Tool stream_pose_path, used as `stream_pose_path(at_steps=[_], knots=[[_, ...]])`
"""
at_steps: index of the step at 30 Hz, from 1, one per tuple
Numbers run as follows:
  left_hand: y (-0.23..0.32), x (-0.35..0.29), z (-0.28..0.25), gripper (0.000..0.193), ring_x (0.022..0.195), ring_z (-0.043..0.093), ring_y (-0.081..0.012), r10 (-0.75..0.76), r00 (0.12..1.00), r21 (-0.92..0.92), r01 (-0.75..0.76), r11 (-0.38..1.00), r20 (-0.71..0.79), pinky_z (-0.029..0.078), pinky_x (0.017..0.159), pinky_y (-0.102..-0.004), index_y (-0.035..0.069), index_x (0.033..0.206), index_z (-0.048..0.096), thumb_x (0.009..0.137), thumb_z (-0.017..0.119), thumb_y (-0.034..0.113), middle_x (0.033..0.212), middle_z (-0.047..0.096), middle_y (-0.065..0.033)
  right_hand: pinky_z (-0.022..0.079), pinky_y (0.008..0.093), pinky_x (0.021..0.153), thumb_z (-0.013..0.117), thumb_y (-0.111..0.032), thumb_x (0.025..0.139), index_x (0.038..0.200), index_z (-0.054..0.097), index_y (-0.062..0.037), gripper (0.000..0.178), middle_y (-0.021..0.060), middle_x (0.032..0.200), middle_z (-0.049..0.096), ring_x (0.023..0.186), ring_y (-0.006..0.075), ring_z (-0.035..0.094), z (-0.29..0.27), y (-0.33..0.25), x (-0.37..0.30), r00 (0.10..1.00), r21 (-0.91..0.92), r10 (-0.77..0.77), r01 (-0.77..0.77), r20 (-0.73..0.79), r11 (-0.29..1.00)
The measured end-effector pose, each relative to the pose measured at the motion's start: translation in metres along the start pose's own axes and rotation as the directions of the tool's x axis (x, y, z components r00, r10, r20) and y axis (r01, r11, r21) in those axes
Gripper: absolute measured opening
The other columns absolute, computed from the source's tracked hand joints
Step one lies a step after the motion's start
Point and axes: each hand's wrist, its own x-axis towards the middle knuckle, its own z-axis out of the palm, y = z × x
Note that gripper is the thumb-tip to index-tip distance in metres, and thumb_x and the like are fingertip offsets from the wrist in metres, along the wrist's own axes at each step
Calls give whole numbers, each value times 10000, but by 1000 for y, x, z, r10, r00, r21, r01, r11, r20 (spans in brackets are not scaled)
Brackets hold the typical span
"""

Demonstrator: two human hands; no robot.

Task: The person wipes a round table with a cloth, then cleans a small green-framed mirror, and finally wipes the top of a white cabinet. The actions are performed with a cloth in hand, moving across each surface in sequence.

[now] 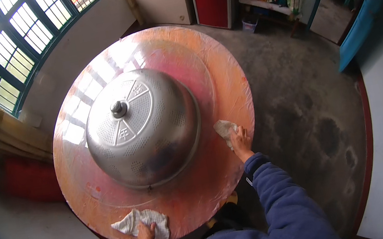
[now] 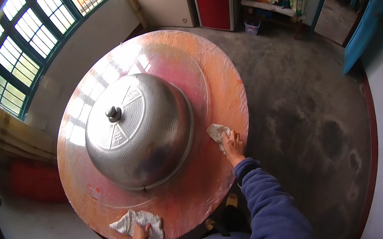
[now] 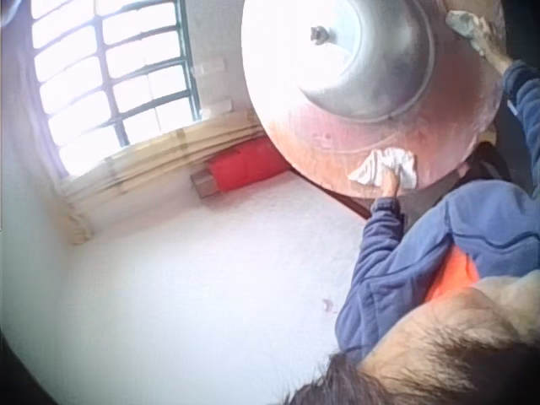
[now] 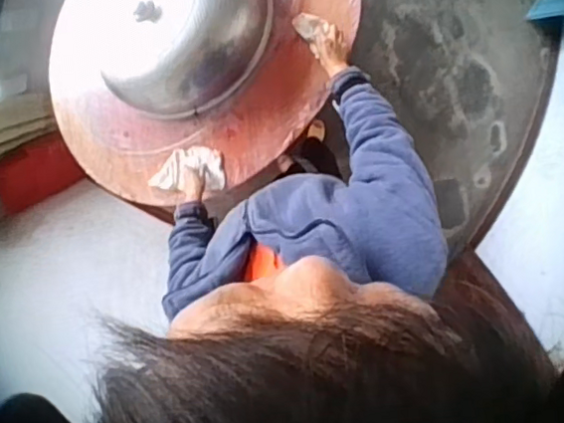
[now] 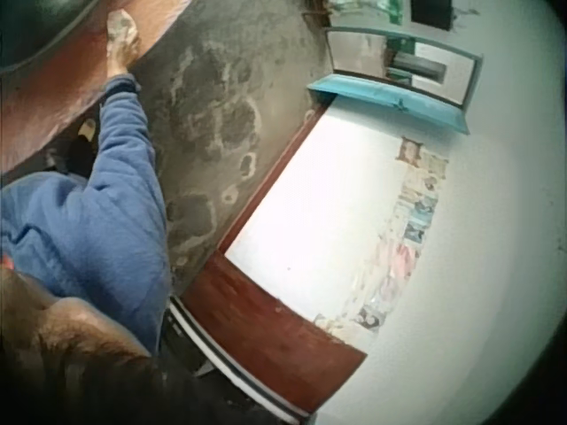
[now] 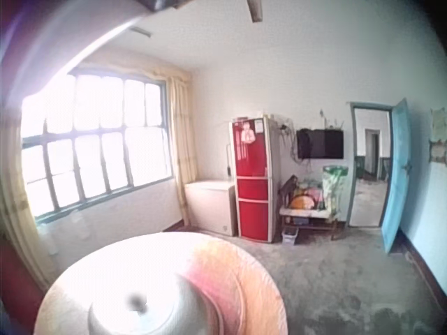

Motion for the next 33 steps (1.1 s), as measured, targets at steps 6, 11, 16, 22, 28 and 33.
stream_pose_path(at_steps=[6,11,16,22,28,33], knots=[[4,-2,4,582,1055,545,-499,-32,998,-66,29,997,-51,467,863,-537,9,1297,405,895,598,383,1205,490,-322,553,474,653,518,-182,886,1142,636,-163,282,111,1070,559,935,335,580,0,-72,-130,925,1,-371,372,83,928],[2,-16,14,471,976,571,-486,-18,990,-67,8,998,-139,472,794,-557,38,1245,445,918,555,357,1127,504,-289,563,360,567,608,-243,789,1128,651,-166,351,95,1029,580,907,263,596,-16,-151,-238,700,327,-706,646,104,689],[41,-26,4,315,872,583,-454,-9,978,-130,-19,991,-210,457,725,-543,54,1028,490,928,545,348,991,570,-241,576,355,577,601,-228,797,1092,652,-215,299,80,1030,577,902,262,604,-11,-144,-212,603,401,-784,687,151,606],[168,-27,16,327,772,601,-478,7,974,-325,-83,942,-227,442,653,-555,63,961,505,928,557,384,797,624,-253,565,360,516,601,-244,775,746,685,-179,111,89,1020,568,891,267,602,0,-51,-69,710,185,-694,671,118,718],[321,-1,15,429,808,622,-483,27,997,-362,-53,931,-76,466,689,-552,35,1140,545,931,536,410,839,648,-282,547,362,557,559,-208,831,1061,657,-274,260,95,999,597,831,251,594,17,64,135,740,-35,-672,672,7,740],[397,20,15,439,828,620,-487,46,998,-399,-56,915,-36,468,700,-547,27,1141,535,943,515,419,860,645,-295,548,412,627,589,-245,900,1062,661,-185,187,80,944,555,884,275,597,15,131,292,911,-99,-408,413,62,905]])
